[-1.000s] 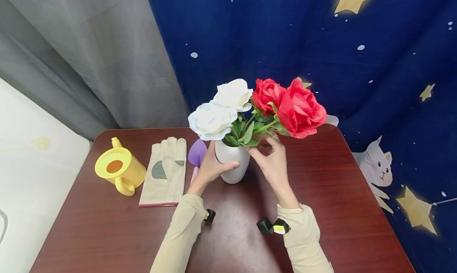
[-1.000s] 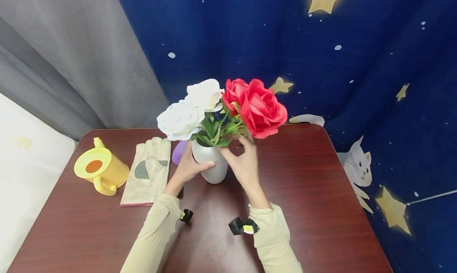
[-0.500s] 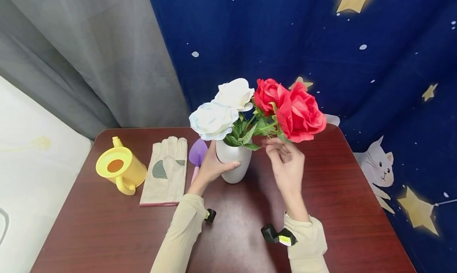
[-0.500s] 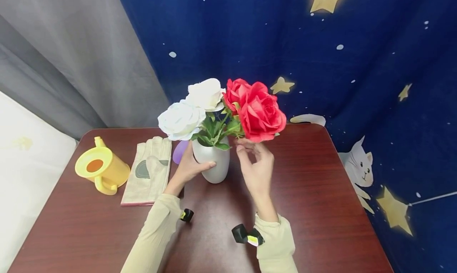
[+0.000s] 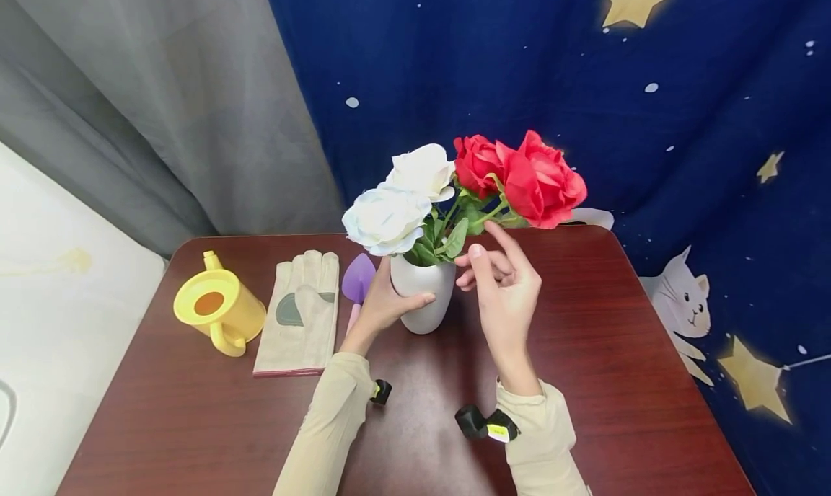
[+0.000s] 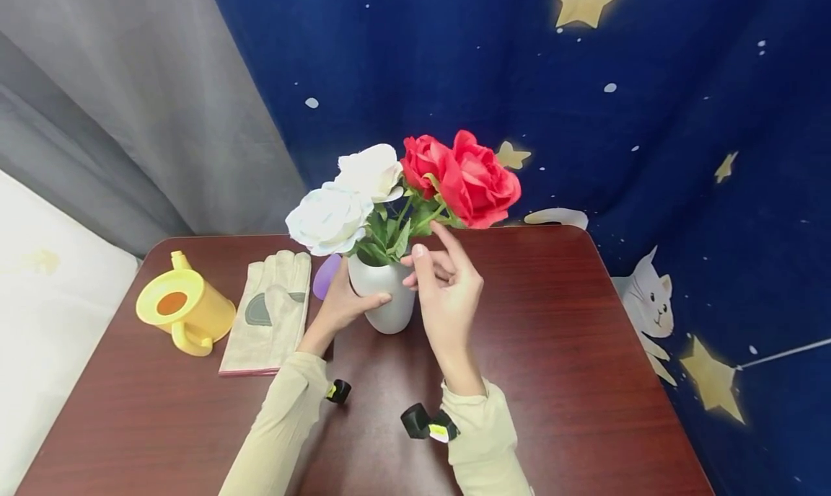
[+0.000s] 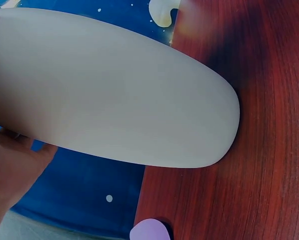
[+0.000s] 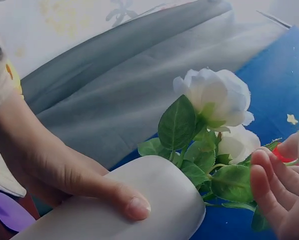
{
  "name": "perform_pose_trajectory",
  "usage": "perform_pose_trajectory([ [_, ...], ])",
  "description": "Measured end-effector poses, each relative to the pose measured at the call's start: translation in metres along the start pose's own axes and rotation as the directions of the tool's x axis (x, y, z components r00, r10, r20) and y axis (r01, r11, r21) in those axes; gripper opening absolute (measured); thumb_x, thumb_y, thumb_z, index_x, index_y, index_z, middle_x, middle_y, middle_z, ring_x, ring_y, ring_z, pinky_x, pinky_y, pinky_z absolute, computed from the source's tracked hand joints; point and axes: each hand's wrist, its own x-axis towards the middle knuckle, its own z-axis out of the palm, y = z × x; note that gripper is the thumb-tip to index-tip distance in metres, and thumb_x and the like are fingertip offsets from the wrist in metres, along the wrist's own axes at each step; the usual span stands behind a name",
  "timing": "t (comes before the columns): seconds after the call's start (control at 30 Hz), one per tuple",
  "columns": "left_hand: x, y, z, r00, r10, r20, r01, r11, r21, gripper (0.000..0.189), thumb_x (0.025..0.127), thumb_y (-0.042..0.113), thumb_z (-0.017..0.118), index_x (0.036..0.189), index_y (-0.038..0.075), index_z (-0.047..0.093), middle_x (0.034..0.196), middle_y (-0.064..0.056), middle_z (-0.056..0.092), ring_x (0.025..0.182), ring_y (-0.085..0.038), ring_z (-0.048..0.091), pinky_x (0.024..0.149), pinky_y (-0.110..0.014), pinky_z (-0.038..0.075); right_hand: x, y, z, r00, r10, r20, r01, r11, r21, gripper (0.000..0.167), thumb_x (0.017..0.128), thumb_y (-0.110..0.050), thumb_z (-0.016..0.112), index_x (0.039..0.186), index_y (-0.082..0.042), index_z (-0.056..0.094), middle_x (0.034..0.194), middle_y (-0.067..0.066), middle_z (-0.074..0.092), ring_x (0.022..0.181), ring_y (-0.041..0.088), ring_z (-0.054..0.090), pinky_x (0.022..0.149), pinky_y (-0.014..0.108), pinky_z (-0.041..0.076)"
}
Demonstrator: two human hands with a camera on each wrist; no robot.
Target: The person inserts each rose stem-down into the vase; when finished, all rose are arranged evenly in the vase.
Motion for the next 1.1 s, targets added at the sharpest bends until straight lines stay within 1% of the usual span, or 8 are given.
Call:
perform_pose_trajectory([
  [0.07, 0.001, -0.007, 0.000, 1.000, 0.007, -0.007, -0.007, 1.000, 0.001, 0.094, 0.064, 0.017, 0.086, 0.140, 0.014, 0.031, 0.126, -0.004, 0.051, 0.108, -0.018, 0.051, 0.090, -0.039, 0.042, 0.004, 0.001, 0.003, 1.000, 0.000, -0.030, -0.001, 1.000, -0.029, 0.030, 0.087, -0.001, 0.062, 0.117, 0.003, 0.060, 0.068, 0.015, 0.066, 0.045, 0.015, 0.056, 0.047, 0.024, 0.049],
  [0.23, 0.002, -0.009, 0.000, 0.999, 0.030, -0.012, -0.030, 1.000, -0.003, 0.094, 0.063, 0.018, 0.086, 0.140, 0.016, 0.031, 0.127, -0.003, 0.051, 0.109, -0.017, 0.051, 0.091, -0.039, 0.041, 0.018, 0.006, 0.008, 0.992, 0.005, -0.128, -0.011, 0.999, -0.045, 0.021, 0.085, -0.009, 0.067, 0.101, 0.004, 0.066, 0.060, 0.011, 0.063, 0.039, 0.014, 0.050, 0.041, 0.021, 0.043],
  [0.4, -0.001, 0.003, -0.001, 1.000, 0.023, -0.006, -0.023, 1.000, 0.012, 0.093, 0.064, 0.014, 0.085, 0.140, 0.009, 0.031, 0.127, -0.009, 0.051, 0.109, -0.021, 0.051, 0.091, -0.041, 0.042, 0.028, 0.009, 0.008, 0.984, 0.022, -0.176, -0.017, 0.999, 0.030, 0.014, 0.083, -0.007, 0.070, 0.088, 0.005, 0.067, 0.057, 0.009, 0.061, 0.040, 0.016, 0.049, 0.041, 0.021, 0.042],
  [0.57, -0.007, 0.025, -0.003, 1.000, 0.018, 0.005, -0.018, 1.000, 0.010, 0.090, 0.066, 0.010, 0.083, 0.139, 0.003, 0.031, 0.126, -0.013, 0.051, 0.109, -0.022, 0.051, 0.091, -0.039, 0.042, 0.029, 0.009, 0.008, 0.987, 0.015, -0.157, -0.017, 1.000, -0.012, 0.013, 0.082, -0.006, 0.070, 0.086, 0.006, 0.067, 0.056, 0.009, 0.061, 0.041, 0.019, 0.050, 0.042, 0.021, 0.042],
  [0.73, -0.007, 0.027, -0.002, 0.999, 0.032, 0.004, -0.032, 0.999, 0.001, 0.087, 0.065, 0.007, 0.083, 0.137, 0.002, 0.033, 0.124, -0.013, 0.052, 0.107, -0.022, 0.053, 0.091, -0.038, 0.041, 0.029, 0.009, 0.012, 0.992, 0.021, -0.124, -0.032, 0.996, -0.081, 0.016, 0.083, -0.007, 0.069, 0.084, 0.008, 0.066, 0.055, 0.015, 0.058, 0.044, 0.016, 0.053, 0.041, 0.022, 0.042],
  [0.83, -0.004, 0.010, 0.000, 0.999, 0.043, -0.009, -0.043, 0.999, 0.005, 0.089, 0.064, 0.010, 0.084, 0.138, 0.007, 0.034, 0.123, -0.009, 0.053, 0.105, -0.020, 0.053, 0.090, -0.038, 0.042, 0.028, 0.005, 0.015, 0.995, 0.016, -0.096, -0.025, 0.995, -0.091, 0.014, 0.083, -0.004, 0.068, 0.083, 0.009, 0.065, 0.054, 0.019, 0.055, 0.043, 0.013, 0.052, 0.040, 0.021, 0.040],
  [0.97, -0.003, 0.008, 0.000, 0.999, 0.054, -0.006, -0.054, 0.998, -0.012, 0.090, 0.064, 0.015, 0.085, 0.138, 0.007, 0.033, 0.122, -0.010, 0.053, 0.105, -0.022, 0.053, 0.088, -0.039, 0.043, 0.029, 0.003, 0.015, 0.998, 0.014, -0.067, -0.022, 0.993, -0.117, 0.013, 0.083, -0.003, 0.067, 0.081, 0.009, 0.064, 0.051, 0.017, 0.053, 0.042, 0.018, 0.049, 0.040, 0.020, 0.040],
  [1.1, -0.007, 0.024, -0.002, 0.997, 0.072, 0.002, -0.072, 0.997, -0.024, 0.090, 0.066, 0.011, 0.083, 0.139, 0.003, 0.031, 0.126, -0.013, 0.050, 0.107, -0.024, 0.052, 0.090, -0.040, 0.042, 0.033, -0.002, 0.015, 0.999, 0.031, -0.042, -0.037, 0.987, -0.159, 0.012, 0.083, -0.002, 0.066, 0.083, 0.010, 0.063, 0.053, 0.020, 0.053, 0.042, 0.017, 0.049, 0.043, 0.020, 0.042],
])
